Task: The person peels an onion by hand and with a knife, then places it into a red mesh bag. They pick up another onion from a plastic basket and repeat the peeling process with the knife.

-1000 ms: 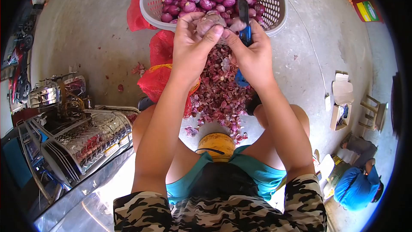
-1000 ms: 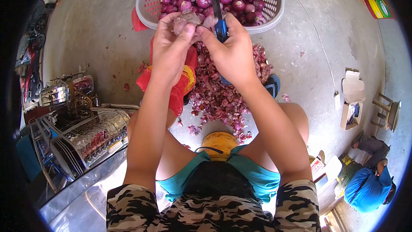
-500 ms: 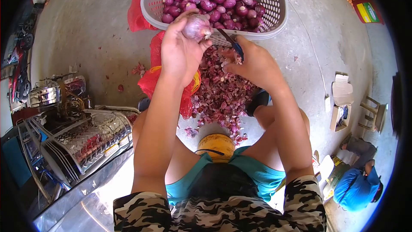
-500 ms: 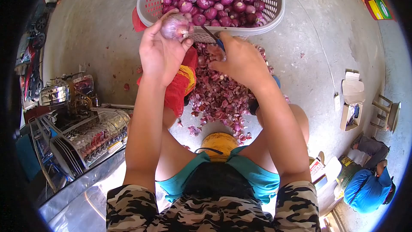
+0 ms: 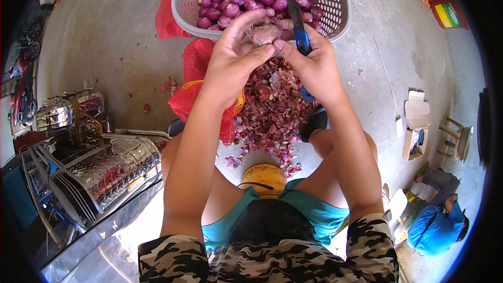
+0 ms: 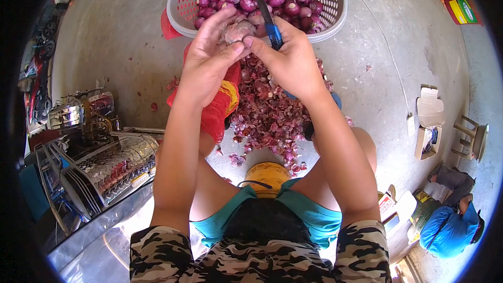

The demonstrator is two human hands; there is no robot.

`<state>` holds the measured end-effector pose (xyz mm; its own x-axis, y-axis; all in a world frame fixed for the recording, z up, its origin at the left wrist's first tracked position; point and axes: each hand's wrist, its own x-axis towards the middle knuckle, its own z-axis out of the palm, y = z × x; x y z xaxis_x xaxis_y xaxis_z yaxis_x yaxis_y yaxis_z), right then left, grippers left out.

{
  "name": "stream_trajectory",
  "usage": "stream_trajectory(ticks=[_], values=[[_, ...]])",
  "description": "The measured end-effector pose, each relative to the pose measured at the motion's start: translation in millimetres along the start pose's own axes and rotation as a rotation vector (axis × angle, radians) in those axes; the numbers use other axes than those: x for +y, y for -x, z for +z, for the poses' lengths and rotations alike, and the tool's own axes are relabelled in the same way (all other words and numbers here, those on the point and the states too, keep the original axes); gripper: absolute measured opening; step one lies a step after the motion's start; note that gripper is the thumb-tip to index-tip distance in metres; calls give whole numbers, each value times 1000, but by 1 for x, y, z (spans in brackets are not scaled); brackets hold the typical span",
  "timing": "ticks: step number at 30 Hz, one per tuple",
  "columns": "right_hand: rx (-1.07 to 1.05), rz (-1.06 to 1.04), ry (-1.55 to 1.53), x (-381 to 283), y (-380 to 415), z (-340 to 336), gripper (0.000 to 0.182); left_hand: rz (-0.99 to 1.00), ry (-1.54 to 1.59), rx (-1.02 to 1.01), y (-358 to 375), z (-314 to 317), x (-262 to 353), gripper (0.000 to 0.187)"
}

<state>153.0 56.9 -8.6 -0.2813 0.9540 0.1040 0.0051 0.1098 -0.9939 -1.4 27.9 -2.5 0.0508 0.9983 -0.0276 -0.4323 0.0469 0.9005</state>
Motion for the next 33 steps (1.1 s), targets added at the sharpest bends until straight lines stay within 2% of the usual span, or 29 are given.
stream_trajectory(ticks=[2,5,8,14,17,20,23,26,29,33], values=[[36,36,-57,-4,1,1,16,43,-47,3,-1,0,3,47],[32,228,27,-15,2,-6,13,34,-140,-21,1,-3,4,47],[67,101,75,-11,3,-4,10,76,-197,-24,1,-5,0,45],[-58,-38,42,-16,6,-3,10,35,-179,62,-2,-9,4,42],[-117,-45,207,-4,5,-6,21,11,-61,96,-3,-11,6,41],[-70,173,145,-13,8,-3,35,-44,129,117,-4,-11,12,39],[-38,158,114,-11,11,-3,43,-50,267,76,-2,-7,12,37],[-69,126,38,-15,11,3,44,-56,286,55,0,-6,5,38],[-66,-12,126,-10,10,8,42,-37,293,33,1,-6,2,39],[-63,-57,21,-10,12,15,41,-22,298,32,3,-5,2,41]])
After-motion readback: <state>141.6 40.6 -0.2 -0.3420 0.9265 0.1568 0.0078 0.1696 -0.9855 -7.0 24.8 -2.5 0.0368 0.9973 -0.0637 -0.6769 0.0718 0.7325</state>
